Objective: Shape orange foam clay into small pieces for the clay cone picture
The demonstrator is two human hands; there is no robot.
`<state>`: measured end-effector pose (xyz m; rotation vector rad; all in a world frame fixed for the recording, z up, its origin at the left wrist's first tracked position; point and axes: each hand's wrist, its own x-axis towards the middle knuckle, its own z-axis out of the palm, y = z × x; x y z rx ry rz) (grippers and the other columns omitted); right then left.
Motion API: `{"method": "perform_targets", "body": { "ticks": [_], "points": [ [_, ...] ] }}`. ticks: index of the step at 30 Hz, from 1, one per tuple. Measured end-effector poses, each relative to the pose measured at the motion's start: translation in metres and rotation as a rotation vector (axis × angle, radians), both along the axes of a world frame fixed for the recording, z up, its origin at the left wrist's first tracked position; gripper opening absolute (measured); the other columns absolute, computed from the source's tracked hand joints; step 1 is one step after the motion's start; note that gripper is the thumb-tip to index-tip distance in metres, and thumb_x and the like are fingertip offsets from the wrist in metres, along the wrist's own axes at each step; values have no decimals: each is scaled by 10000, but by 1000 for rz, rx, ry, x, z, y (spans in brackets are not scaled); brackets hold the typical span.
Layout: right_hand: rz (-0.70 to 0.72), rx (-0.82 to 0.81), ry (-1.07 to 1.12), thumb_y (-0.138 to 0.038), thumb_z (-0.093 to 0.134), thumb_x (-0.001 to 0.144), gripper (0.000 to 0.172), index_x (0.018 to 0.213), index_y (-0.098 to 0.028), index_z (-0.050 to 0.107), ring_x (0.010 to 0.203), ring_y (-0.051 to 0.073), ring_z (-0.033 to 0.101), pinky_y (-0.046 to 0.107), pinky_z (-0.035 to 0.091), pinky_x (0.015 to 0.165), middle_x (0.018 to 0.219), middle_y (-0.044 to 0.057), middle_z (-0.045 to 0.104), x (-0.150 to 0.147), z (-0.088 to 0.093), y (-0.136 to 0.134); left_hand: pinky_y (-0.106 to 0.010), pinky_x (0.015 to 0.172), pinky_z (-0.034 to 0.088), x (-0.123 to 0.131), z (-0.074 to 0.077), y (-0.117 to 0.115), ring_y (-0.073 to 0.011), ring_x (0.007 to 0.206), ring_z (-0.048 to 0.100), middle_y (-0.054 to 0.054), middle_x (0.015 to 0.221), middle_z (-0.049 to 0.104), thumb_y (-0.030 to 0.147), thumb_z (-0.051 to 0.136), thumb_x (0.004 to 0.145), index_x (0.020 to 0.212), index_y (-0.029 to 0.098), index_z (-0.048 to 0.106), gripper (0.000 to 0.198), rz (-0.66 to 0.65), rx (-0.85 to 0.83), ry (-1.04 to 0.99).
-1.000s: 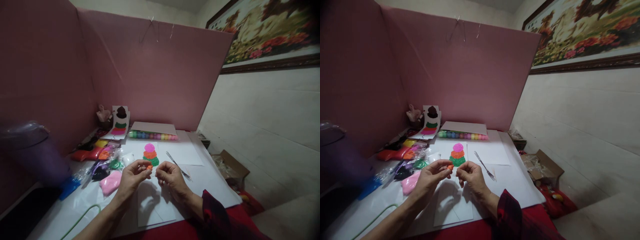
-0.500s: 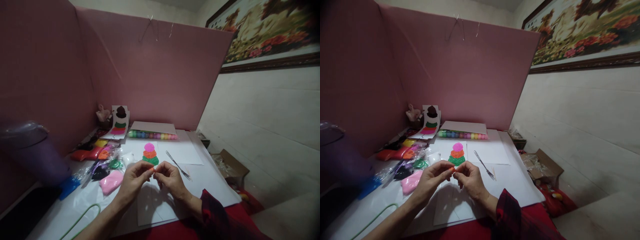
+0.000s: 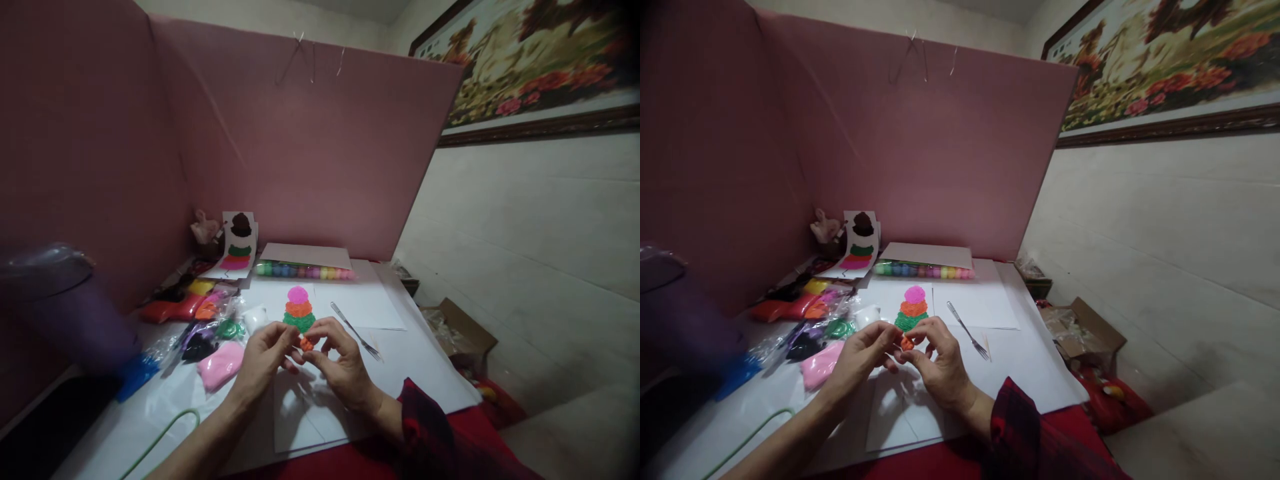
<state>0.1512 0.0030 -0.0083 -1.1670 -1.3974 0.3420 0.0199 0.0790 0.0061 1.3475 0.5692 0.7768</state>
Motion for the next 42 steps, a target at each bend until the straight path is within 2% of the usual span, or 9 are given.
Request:
{"method": "perform_targets", "body": {
  "ticks": [5,8,12,16,22,26,32,37,42],
  "points": [
    [11,-23,-39,-60,633,732,163,834,-186,616,748,154,554,250,431,593,810,10,563,-1,-1,-1,-208,487,441,1,-6,4,-113,509,566,-1,558,624,287,725,673,731,129,600,209,-88,-67,-58],
    [-10,-10,-43,-89,611,765,123,843,-184,619,739,154,563,257,435,602,805,14,570,-1,-2,-1,-204,494,445,1,-7,6,-104,489,567,12,541,620,289,738,655,727,134,599,220,-41,-120,-72],
    [-36,7,-40,-118,613,773,113,849,-201,618,741,155,562,259,441,611,803,9,566,1,-2,0,-209,473,459,1,-6,6,-127,520,609,-18,631,643,384,686,698,733,128,623,266,35,-148,-7],
    [-43,-12,-49,-132,629,761,103,826,-212,629,765,165,558,259,448,605,839,20,564,1,-2,0,-224,472,460,0,-8,7,-138,506,603,-16,579,634,363,716,668,717,123,637,258,-61,-164,13],
    [-22,-82,-7,-135,648,739,159,880,-201,615,727,162,577,255,445,588,802,13,600,1,-2,1,-196,484,416,1,-9,8,-88,470,530,12,537,618,278,769,610,691,131,645,208,-32,-137,-59],
    [-66,-72,-36,-136,621,773,74,823,-190,627,720,157,569,260,435,608,770,11,590,1,-3,1,-206,494,422,1,-6,5,-109,502,564,3,554,625,322,735,651,739,128,654,229,-26,-134,0],
    [-36,-90,-63,-138,625,760,76,820,-185,621,707,157,566,256,442,594,763,11,589,1,-1,1,-200,463,371,1,-2,3,-100,439,532,2,493,615,296,745,628,690,114,633,223,-54,-89,19],
    [-50,-128,-5,-189,607,788,15,785,-176,599,671,153,556,270,459,604,730,15,593,0,-2,0,-205,477,394,2,-8,5,-102,446,530,22,471,589,235,732,633,689,125,642,153,3,-114,-3],
    [-16,-183,287,-275,627,775,118,769,-174,566,534,108,496,227,448,476,652,-21,535,2,-8,6,-198,478,428,1,-7,6,-96,468,549,15,527,623,219,744,607,717,137,644,170,180,-212,-106]
  ]
}}
